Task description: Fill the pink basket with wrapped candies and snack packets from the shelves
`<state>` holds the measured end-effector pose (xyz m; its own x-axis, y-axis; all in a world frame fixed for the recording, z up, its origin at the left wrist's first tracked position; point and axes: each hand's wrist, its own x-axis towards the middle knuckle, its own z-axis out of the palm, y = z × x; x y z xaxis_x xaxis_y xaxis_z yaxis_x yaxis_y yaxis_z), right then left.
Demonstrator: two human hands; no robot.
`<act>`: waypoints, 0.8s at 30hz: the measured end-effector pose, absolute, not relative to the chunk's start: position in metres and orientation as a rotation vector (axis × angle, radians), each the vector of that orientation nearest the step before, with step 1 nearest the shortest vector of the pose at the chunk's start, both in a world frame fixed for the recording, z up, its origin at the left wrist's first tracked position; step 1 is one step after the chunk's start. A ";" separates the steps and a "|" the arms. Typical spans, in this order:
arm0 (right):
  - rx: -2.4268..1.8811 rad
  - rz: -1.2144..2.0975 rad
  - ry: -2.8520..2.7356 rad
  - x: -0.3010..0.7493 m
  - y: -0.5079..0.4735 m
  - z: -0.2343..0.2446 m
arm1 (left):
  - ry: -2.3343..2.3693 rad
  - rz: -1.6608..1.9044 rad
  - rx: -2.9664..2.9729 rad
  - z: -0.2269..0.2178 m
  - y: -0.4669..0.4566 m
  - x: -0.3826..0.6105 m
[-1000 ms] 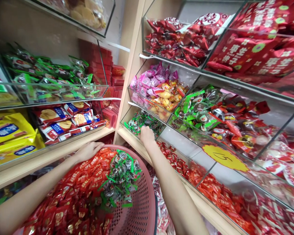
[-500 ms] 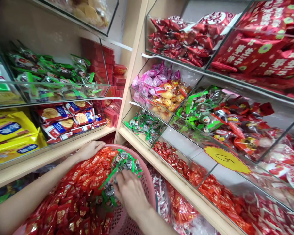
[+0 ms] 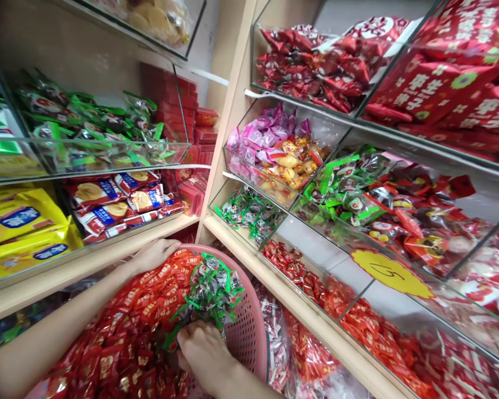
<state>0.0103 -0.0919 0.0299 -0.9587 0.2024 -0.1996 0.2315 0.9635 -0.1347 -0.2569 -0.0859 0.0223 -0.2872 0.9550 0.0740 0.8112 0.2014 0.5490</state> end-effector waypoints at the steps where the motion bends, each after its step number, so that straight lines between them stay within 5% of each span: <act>1: 0.318 -0.206 2.929 0.010 -0.092 0.030 | 2.199 0.727 1.671 0.022 -0.086 -0.257; 24: 0.276 0.162 3.008 -0.010 -0.102 0.023 | 2.187 0.739 1.689 0.022 -0.086 -0.258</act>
